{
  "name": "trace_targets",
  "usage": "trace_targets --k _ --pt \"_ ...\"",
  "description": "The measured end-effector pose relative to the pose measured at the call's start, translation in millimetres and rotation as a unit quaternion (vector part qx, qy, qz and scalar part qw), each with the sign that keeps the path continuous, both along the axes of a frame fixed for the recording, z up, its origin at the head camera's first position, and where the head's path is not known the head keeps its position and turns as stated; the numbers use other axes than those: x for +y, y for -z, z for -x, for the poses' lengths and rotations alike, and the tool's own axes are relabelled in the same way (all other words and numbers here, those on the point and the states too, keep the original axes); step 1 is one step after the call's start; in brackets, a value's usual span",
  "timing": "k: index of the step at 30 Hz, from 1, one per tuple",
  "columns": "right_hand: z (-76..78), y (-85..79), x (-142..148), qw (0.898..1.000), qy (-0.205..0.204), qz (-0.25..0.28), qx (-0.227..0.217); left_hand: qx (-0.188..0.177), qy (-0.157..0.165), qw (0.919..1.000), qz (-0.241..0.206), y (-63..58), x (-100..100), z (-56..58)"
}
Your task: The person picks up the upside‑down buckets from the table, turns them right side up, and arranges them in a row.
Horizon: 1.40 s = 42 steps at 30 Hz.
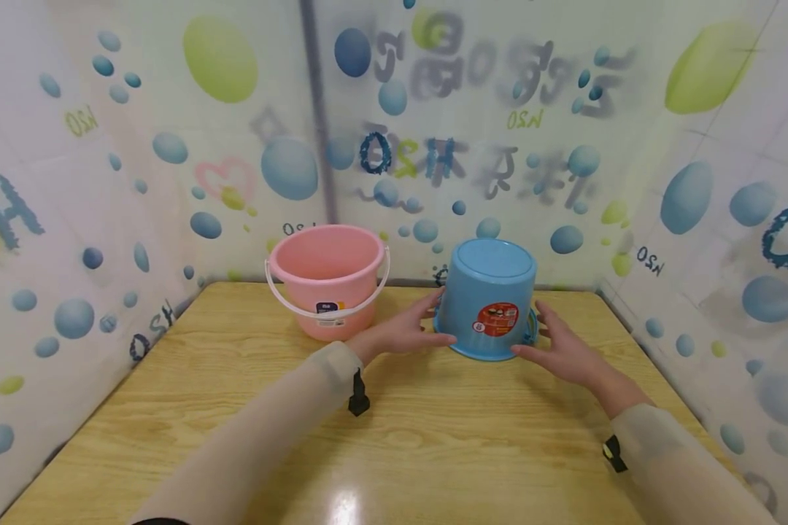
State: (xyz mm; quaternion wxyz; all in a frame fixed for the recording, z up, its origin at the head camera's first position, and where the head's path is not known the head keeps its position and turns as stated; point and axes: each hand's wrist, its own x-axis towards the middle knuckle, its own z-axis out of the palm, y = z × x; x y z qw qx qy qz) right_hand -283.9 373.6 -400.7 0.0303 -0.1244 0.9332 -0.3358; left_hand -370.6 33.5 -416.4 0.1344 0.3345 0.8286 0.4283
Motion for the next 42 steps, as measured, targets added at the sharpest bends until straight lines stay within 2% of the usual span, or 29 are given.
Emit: trace_targets --k 7,11,15,22,31,34,42 --pt "13.6 6.7 -1.9 1.0 0.002 -0.011 -0.016 -0.038 -0.03 0.9988 -0.013 6.0 8.9 6.3" --pt "17.2 8.4 -1.9 0.999 0.005 -0.018 -0.026 -0.037 -0.027 0.9989 -0.004 6.0 11.7 7.4" --pt "17.5 7.8 -3.5 1.0 0.004 0.002 -0.024 -0.029 -0.022 0.9993 0.004 5.4 12.2 7.6" --pt "12.1 2.0 -6.9 0.999 0.006 0.031 0.013 -0.022 -0.037 0.9991 0.004 1.8 7.3 4.7" --pt "0.5 -0.8 -2.9 0.999 0.001 0.025 0.027 -0.009 -0.048 0.9986 0.02 -4.1 7.8 1.2" --pt "-1.7 -1.0 -2.3 0.999 -0.005 0.027 0.046 -0.01 -0.055 0.9984 0.011 -5.0 6.6 -0.8" --pt "-4.9 -4.7 -3.2 0.995 -0.01 0.035 0.096 0.025 -0.048 0.998 -0.034 -7.2 -0.5 -0.5"
